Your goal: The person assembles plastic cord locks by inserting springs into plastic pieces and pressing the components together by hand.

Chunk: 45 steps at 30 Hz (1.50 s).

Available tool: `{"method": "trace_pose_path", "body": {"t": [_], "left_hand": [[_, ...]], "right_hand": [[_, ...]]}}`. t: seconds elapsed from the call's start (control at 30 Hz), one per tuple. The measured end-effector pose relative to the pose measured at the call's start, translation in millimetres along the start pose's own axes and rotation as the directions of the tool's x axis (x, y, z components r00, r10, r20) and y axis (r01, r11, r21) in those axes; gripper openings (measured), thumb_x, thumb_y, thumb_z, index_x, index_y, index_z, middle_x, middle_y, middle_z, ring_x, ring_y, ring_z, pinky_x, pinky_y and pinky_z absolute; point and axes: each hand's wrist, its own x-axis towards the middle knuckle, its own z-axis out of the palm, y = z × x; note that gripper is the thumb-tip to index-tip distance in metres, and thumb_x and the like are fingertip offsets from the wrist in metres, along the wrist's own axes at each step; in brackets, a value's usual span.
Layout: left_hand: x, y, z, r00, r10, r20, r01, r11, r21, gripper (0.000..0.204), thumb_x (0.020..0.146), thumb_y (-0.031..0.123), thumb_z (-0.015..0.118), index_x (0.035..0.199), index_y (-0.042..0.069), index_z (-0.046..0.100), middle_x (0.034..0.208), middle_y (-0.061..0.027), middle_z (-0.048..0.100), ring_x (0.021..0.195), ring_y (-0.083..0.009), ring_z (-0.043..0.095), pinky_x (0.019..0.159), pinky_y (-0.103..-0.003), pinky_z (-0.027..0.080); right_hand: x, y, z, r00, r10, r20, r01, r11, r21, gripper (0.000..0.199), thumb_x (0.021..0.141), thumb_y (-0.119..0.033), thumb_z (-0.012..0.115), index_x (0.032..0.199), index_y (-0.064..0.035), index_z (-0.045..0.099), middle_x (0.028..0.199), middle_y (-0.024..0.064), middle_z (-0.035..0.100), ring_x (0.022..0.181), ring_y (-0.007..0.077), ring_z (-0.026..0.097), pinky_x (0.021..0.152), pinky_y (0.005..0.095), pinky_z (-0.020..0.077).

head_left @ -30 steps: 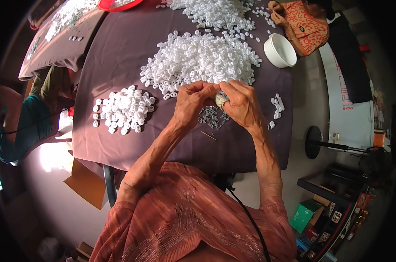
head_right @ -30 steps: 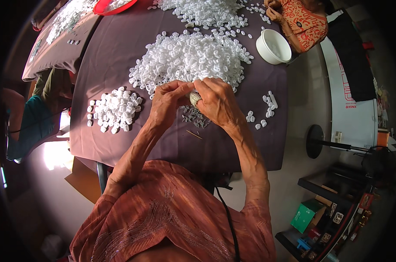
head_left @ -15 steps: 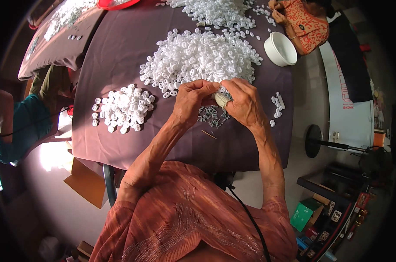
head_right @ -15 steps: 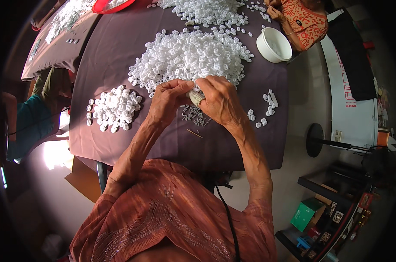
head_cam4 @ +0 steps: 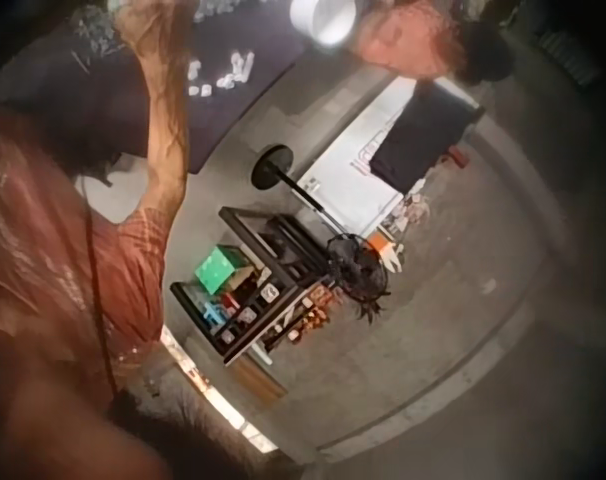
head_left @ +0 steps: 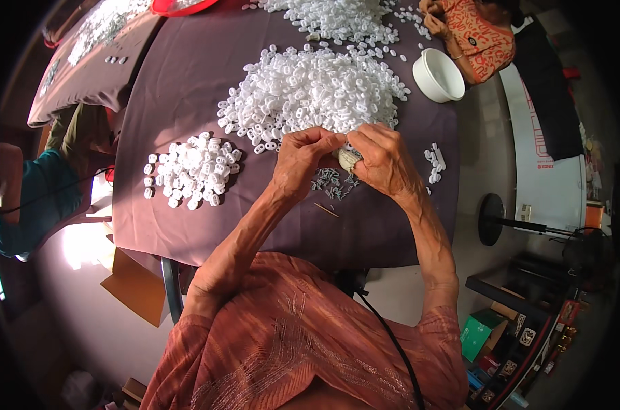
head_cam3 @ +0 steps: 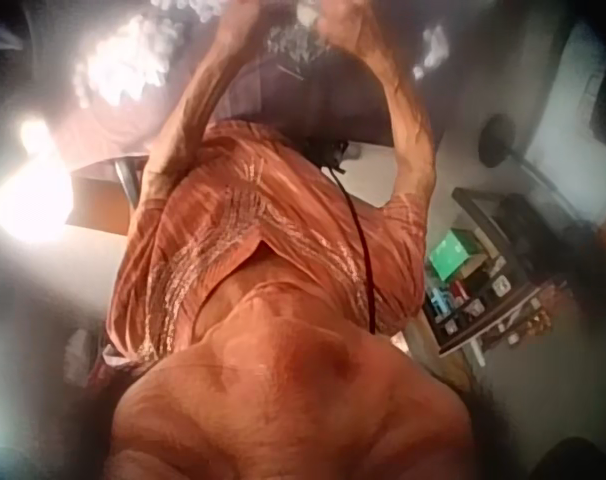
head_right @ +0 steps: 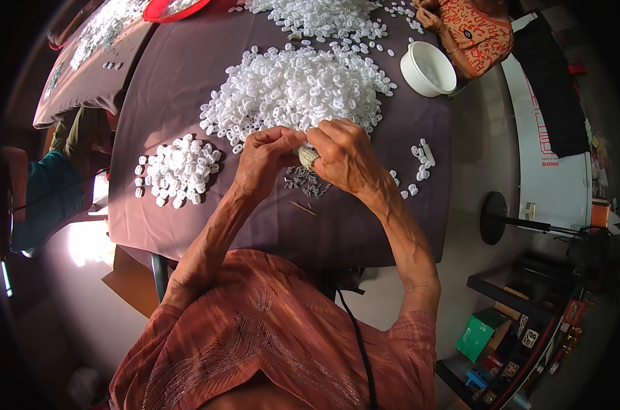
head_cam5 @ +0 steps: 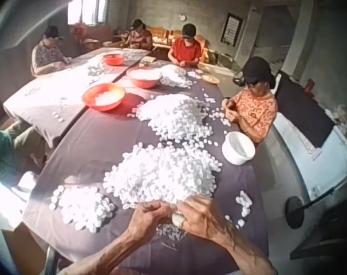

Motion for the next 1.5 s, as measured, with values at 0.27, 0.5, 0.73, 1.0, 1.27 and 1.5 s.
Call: {"method": "trace_pose_path", "body": {"t": [0.27,0.5,0.73,1.0,1.27,1.5], "left_hand": [[2,-4,0,1.0,-0.028,0.008,0.028,0.999,0.031,0.013,0.081,0.012,0.058,0.08,-0.001,0.061,0.071,-0.0039,0.059,0.062,-0.0105,0.057,0.06,-0.025,0.05],[1,-4,1,1.0,-0.023,0.013,0.023,0.999,0.044,0.015,0.081,0.013,0.058,0.08,-0.001,0.061,0.072,-0.0041,0.059,0.063,-0.0103,0.057,0.06,-0.024,0.051],[2,-2,1,0.999,-0.005,0.047,0.003,0.999,0.044,0.016,0.081,0.014,0.058,0.081,-0.002,0.06,0.074,-0.0051,0.06,0.065,-0.0111,0.058,0.062,-0.026,0.05],[1,-3,1,0.999,-0.016,0.032,0.014,0.998,0.058,0.015,0.081,0.014,0.058,0.081,-0.001,0.061,0.074,-0.0051,0.06,0.065,-0.0111,0.058,0.062,-0.025,0.05],[0,-3,3,0.999,-0.033,0.024,0.032,0.999,0.031,0.015,0.079,0.012,0.061,0.077,-0.003,0.06,0.073,-0.0071,0.06,0.063,-0.013,0.058,0.059,-0.026,0.051],[4,-3,-4,0.994,-0.099,0.05,0.102,0.994,-0.041,0.015,0.081,0.013,0.059,0.081,-0.002,0.06,0.074,-0.0069,0.06,0.063,-0.0138,0.058,0.061,-0.027,0.051]], "right_hand": [[-5,8,2,0.999,-0.052,0.008,0.051,0.998,0.022,0.016,0.05,0.001,0.054,0.063,-0.0021,0.044,0.06,0.0099,0.044,0.058,0.0281,0.051,0.055,0.0383,0.0425],[-9,12,4,0.999,-0.037,0.028,0.035,0.998,0.042,0.016,0.051,0.001,0.053,0.064,-0.0015,0.044,0.06,0.0104,0.045,0.058,0.029,0.051,0.054,0.0384,0.0427],[-8,10,5,1.0,-0.013,-0.007,0.013,1.0,0.02,0.018,0.052,0.002,0.052,0.067,-0.0014,0.045,0.064,0.0109,0.045,0.063,0.0285,0.051,0.058,0.0384,0.0423],[-10,11,6,0.999,-0.037,0.016,0.036,0.998,0.056,0.019,0.051,0.001,0.052,0.069,-0.0009,0.047,0.064,0.0104,0.045,0.063,0.0279,0.051,0.059,0.0375,0.0425],[-12,16,7,0.994,-0.106,0.017,0.105,0.994,0.035,0.019,0.05,0.001,0.052,0.067,-0.0015,0.046,0.06,0.0096,0.044,0.058,0.0277,0.05,0.057,0.0375,0.0429],[-7,7,-1,0.999,-0.025,0.03,0.025,1.0,0.019,0.013,0.059,0.001,0.056,0.07,-0.0013,0.051,0.066,0.0091,0.052,0.064,0.0278,0.055,0.059,0.0367,0.044]]}}
